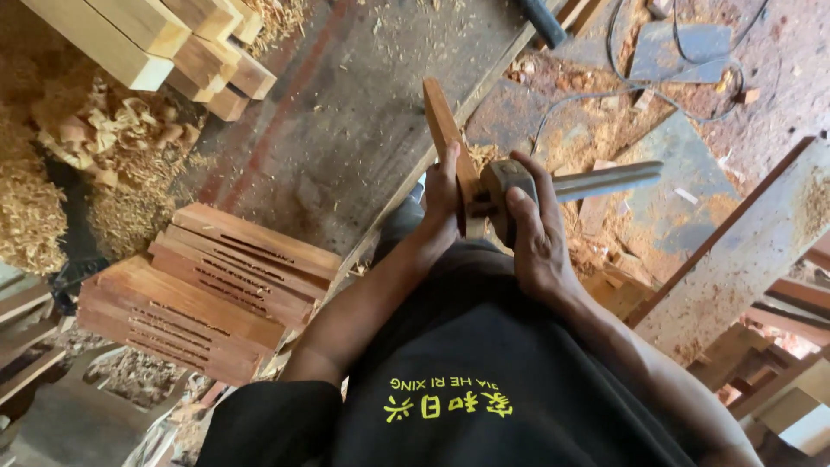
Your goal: Mark wooden blocks using a marking gauge to scribe lines for future cuts or joints.
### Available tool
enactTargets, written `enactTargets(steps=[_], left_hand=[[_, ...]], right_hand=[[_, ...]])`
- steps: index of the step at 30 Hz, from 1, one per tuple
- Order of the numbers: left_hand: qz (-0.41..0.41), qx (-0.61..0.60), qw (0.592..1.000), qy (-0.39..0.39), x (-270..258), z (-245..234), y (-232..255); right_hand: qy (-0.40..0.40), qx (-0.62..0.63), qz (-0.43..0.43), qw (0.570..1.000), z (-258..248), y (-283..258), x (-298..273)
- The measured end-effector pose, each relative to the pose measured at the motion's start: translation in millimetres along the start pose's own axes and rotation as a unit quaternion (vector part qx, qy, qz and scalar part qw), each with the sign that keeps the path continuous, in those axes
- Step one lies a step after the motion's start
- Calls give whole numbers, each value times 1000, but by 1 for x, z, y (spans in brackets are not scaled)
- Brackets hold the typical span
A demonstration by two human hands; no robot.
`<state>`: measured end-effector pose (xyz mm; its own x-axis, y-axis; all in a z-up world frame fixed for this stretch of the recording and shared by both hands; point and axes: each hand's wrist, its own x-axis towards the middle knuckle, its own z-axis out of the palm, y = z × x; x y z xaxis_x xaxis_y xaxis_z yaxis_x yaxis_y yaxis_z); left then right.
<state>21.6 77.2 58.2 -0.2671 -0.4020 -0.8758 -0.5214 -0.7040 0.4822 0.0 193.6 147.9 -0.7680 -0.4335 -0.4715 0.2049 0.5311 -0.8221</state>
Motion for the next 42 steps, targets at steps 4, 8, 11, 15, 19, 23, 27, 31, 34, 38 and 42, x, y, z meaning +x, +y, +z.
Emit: enactTargets(steps=[4,8,11,15,19,23,27,31,34,38,42], left_hand=[[31,-40,999,-14,19,1,-14],[9,-15,1000,-7,21,8,-17],[-2,-25,1000,-10,36,13,-29],[-20,-1,1000,5,42,7,-34],[13,-36,999,-11,42,4,-34],[25,-79,995,-47,61,-2,-53],[-51,-133,979,-147,75,-13,-44],[-110,-28,982,-148,75,-30,-28],[-50,-36,988,-139,116,-22,-66],[219,333,916,-54,193,0,-108],[311,521,795,26,260,31,-95]], right_hand=[[5,11,-13,1000,1,-8,12],[1,4,10,1000,0,-9,12],[7,19,18,1000,4,-7,18],[1,-8,14,1000,8,-2,17],[-4,-17,-13,1000,9,-3,16],[-7,-12,-26,1000,7,-6,0],[-7,48,-19,999,2,-19,-23],[101,326,-7,940,-3,34,-22],[154,370,7,916,-15,73,2],[244,435,45,866,-26,110,32],[252,438,57,861,-21,207,39]])
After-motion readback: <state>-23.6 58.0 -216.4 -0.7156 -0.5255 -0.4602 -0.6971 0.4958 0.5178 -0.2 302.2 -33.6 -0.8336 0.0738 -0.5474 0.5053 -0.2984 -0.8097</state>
